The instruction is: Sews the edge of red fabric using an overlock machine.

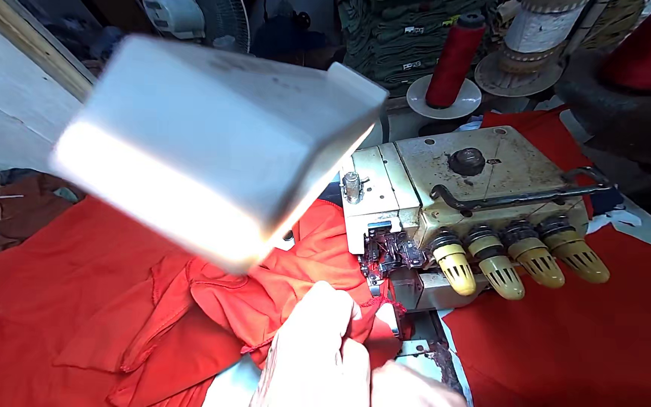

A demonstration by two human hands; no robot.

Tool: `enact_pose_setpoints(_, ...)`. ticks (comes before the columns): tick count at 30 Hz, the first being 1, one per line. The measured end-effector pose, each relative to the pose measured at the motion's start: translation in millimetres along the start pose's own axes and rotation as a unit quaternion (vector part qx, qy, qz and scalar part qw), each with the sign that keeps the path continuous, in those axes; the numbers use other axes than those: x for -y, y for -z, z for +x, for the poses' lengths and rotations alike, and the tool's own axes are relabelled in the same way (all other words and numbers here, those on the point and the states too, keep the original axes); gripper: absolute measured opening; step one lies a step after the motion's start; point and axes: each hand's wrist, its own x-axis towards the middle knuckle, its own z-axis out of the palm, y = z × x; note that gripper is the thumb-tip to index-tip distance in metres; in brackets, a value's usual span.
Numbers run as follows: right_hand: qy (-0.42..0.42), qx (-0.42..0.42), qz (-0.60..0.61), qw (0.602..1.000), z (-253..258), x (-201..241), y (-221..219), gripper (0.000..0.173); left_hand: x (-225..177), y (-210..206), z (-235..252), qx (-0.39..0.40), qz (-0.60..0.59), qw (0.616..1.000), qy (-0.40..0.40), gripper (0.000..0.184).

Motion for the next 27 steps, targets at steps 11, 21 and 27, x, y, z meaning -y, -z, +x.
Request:
enact_pose_setpoints(11,-0.025,-0.118,-0.211,0.97,20.4,-27.9,21.6,0.016,11.5,-20.8,15.1,-0.061,0.132,0.989,-0.026,0.018)
enact_pose_setpoints(21,-0.019,-0.09,-0.274,0.957,20.5,-30.6,24.7,0.019,20.4,-11.0,21.8,-0.011,0.143,0.986,-0.084,0.017)
enact_pose_setpoints(27,-0.016,-0.092,-0.278,0.956,20.1,-32.2,24.5,0.019,7.8,-5.1,14.4,0.002,0.167,0.983,-0.078,0.014)
